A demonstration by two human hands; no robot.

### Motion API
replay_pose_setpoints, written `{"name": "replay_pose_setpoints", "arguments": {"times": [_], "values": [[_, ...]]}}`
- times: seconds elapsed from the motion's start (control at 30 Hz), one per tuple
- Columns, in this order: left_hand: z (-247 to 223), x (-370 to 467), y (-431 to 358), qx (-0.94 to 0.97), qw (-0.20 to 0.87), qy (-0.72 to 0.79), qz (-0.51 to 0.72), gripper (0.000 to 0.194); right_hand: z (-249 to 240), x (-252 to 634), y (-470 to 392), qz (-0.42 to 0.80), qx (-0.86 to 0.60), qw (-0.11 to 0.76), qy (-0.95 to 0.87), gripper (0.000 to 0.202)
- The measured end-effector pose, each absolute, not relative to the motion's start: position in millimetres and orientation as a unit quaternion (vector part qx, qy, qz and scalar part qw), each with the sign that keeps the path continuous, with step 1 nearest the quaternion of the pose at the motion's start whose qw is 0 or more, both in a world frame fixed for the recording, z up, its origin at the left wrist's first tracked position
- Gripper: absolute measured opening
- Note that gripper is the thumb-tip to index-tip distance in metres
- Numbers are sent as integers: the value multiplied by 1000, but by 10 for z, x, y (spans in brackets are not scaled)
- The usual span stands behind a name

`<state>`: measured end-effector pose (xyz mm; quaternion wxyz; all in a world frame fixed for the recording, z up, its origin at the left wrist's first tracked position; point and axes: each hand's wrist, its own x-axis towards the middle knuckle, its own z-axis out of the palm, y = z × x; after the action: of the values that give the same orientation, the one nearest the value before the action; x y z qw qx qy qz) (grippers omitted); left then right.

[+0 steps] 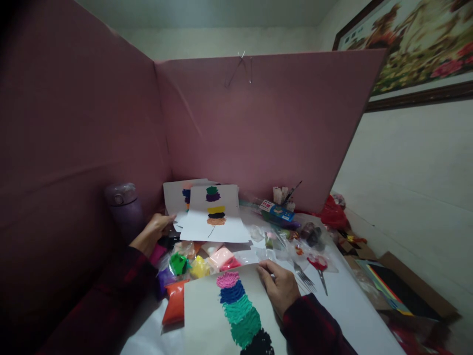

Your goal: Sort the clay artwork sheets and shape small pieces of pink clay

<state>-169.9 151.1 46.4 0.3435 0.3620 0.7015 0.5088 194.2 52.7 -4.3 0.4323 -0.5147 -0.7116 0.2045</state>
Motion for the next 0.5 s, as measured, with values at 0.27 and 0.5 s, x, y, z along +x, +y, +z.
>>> {"name": "replay_pose_setpoints", "arguments": {"times": [0.27,0.5], "values": [[503,-1597,1535,421,215,747,467,28,-51,1929,532,188,-516,439,-711,33],[847,-1602,1365,466,-10,738,488,21,-56,1956,541,192,-519,418,-720,31]]}}
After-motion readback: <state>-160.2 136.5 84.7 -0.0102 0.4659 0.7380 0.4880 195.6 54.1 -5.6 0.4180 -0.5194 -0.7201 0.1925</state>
